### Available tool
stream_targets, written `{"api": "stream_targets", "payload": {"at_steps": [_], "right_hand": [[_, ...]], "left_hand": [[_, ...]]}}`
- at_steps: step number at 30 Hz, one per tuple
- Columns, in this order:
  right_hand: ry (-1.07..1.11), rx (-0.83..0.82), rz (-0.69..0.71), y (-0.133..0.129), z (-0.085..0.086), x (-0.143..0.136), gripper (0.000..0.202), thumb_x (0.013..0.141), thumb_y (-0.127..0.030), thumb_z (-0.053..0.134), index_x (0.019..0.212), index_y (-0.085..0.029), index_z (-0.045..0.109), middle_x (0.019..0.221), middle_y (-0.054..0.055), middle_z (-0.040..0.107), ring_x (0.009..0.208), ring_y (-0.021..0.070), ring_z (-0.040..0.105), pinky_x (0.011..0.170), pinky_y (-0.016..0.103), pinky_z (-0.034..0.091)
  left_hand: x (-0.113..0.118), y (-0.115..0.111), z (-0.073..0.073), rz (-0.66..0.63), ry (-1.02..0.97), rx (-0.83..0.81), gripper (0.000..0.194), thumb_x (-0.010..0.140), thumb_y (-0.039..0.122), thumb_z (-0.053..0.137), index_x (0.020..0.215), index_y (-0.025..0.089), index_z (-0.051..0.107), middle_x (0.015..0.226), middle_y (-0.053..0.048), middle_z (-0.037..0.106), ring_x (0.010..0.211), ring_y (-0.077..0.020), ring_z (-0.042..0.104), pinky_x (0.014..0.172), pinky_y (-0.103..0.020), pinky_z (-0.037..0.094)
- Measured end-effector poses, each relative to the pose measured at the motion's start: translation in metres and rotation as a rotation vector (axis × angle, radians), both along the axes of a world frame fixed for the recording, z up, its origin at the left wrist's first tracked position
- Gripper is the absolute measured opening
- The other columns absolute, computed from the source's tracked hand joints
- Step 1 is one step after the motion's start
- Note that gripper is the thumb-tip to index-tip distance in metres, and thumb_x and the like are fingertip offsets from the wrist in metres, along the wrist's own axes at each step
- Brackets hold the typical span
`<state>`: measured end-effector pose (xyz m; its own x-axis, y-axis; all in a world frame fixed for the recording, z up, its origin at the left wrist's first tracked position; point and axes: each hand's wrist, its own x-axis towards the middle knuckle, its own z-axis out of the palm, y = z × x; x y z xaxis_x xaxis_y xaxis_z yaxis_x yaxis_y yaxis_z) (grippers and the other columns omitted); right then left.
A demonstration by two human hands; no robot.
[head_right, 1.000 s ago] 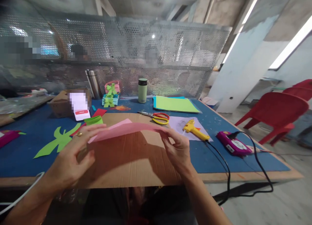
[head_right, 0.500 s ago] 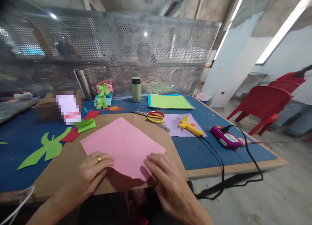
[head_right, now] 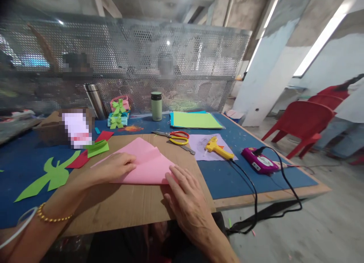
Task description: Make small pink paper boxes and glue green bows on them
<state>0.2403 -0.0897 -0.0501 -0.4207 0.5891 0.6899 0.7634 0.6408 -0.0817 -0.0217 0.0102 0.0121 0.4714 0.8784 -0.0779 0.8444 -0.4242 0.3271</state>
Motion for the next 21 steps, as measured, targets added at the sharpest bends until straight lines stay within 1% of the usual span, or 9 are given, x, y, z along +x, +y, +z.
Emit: {"api": "stream_targets", "payload": {"at_steps": [3, 5, 7, 8, 10, 12, 16, 18, 21], "right_hand": [[-0.091, -0.024, 0.026, 0.008, 0.003, 0.003, 0.048, 0.094, -0.02, 0.057, 0.141, -0.017, 0.049, 0.139, 0.016, 0.059, 0.133, 0.0286, 0.052, 0.11, 0.054, 0.044], [-0.133, -0.065, 0.023, 0.014, 0.005, 0.004, 0.048, 0.094, -0.022, 0.058, 0.141, -0.016, 0.05, 0.139, 0.016, 0.059, 0.132, 0.0287, 0.052, 0.111, 0.054, 0.043], [-0.151, -0.086, 0.004, 0.018, 0.005, 0.005, 0.049, 0.093, -0.025, 0.061, 0.14, -0.015, 0.051, 0.141, 0.017, 0.058, 0.134, 0.0299, 0.05, 0.111, 0.055, 0.043], [-0.154, -0.088, -0.011, 0.02, 0.004, 0.005, 0.05, 0.092, -0.026, 0.062, 0.14, -0.015, 0.051, 0.143, 0.017, 0.056, 0.136, 0.0305, 0.048, 0.112, 0.055, 0.043], [-0.161, -0.081, -0.036, 0.021, 0.002, 0.004, 0.055, 0.091, -0.027, 0.063, 0.144, -0.016, 0.049, 0.146, 0.016, 0.053, 0.14, 0.0311, 0.044, 0.113, 0.057, 0.04], [-0.181, -0.076, -0.049, 0.021, 0.0, 0.004, 0.061, 0.092, -0.027, 0.063, 0.149, -0.016, 0.043, 0.15, 0.016, 0.049, 0.143, 0.0307, 0.04, 0.116, 0.057, 0.036], [-0.228, -0.106, -0.065, 0.02, -0.005, 0.005, 0.069, 0.094, -0.031, 0.06, 0.155, -0.015, 0.032, 0.154, 0.014, 0.042, 0.146, 0.0297, 0.034, 0.118, 0.057, 0.033], [-0.237, -0.13, -0.07, 0.02, -0.005, 0.005, 0.068, 0.095, -0.032, 0.059, 0.155, -0.015, 0.032, 0.155, 0.014, 0.042, 0.146, 0.0301, 0.034, 0.118, 0.059, 0.032], [-0.236, -0.162, -0.054, 0.019, -0.004, 0.005, 0.061, 0.096, -0.032, 0.057, 0.151, -0.012, 0.039, 0.152, 0.016, 0.046, 0.143, 0.0306, 0.039, 0.117, 0.061, 0.032]], "left_hand": [[-0.001, 0.022, 0.005, -0.015, 0.03, -0.073, 0.021, 0.085, 0.028, 0.044, 0.065, 0.02, 0.045, 0.072, -0.001, 0.053, 0.067, -0.0164, 0.046, 0.06, -0.03, 0.026], [-0.004, 0.033, 0.005, -0.045, -0.002, -0.177, 0.02, 0.081, 0.031, 0.047, 0.065, 0.02, 0.042, 0.07, 0.001, 0.048, 0.064, -0.015, 0.041, 0.058, -0.029, 0.025], [-0.007, 0.039, 0.002, -0.056, -0.061, -0.267, 0.021, 0.077, 0.033, 0.048, 0.064, 0.021, 0.038, 0.068, 0.003, 0.041, 0.061, -0.0137, 0.036, 0.056, -0.028, 0.024], [-0.008, 0.04, 0.0, -0.045, -0.099, -0.285, 0.022, 0.076, 0.034, 0.048, 0.063, 0.021, 0.036, 0.067, 0.004, 0.038, 0.06, -0.0132, 0.034, 0.056, -0.028, 0.023], [-0.01, 0.037, -0.004, 0.002, -0.168, -0.272, 0.024, 0.076, 0.034, 0.047, 0.064, 0.022, 0.031, 0.065, 0.004, 0.032, 0.059, -0.0124, 0.03, 0.055, -0.028, 0.02], [-0.011, 0.03, -0.005, 0.066, -0.199, -0.219, 0.026, 0.077, 0.034, 0.046, 0.064, 0.022, 0.027, 0.065, 0.004, 0.027, 0.059, -0.0119, 0.026, 0.055, -0.029, 0.016], [-0.01, 0.019, -0.005, 0.16, -0.112, -0.099, 0.025, 0.08, 0.029, 0.043, 0.063, 0.021, 0.027, 0.064, 0.004, 0.027, 0.058, -0.0116, 0.027, 0.055, -0.031, 0.014], [-0.009, 0.016, -0.004, 0.179, -0.058, -0.061, 0.024, 0.081, 0.025, 0.042, 0.063, 0.021, 0.027, 0.062, 0.004, 0.029, 0.057, -0.0117, 0.029, 0.055, -0.032, 0.014], [-0.006, 0.014, -0.003, 0.183, -0.016, -0.025, 0.023, 0.081, 0.02, 0.042, 0.062, 0.021, 0.029, 0.06, 0.004, 0.033, 0.056, -0.0122, 0.032, 0.055, -0.032, 0.015]]}}
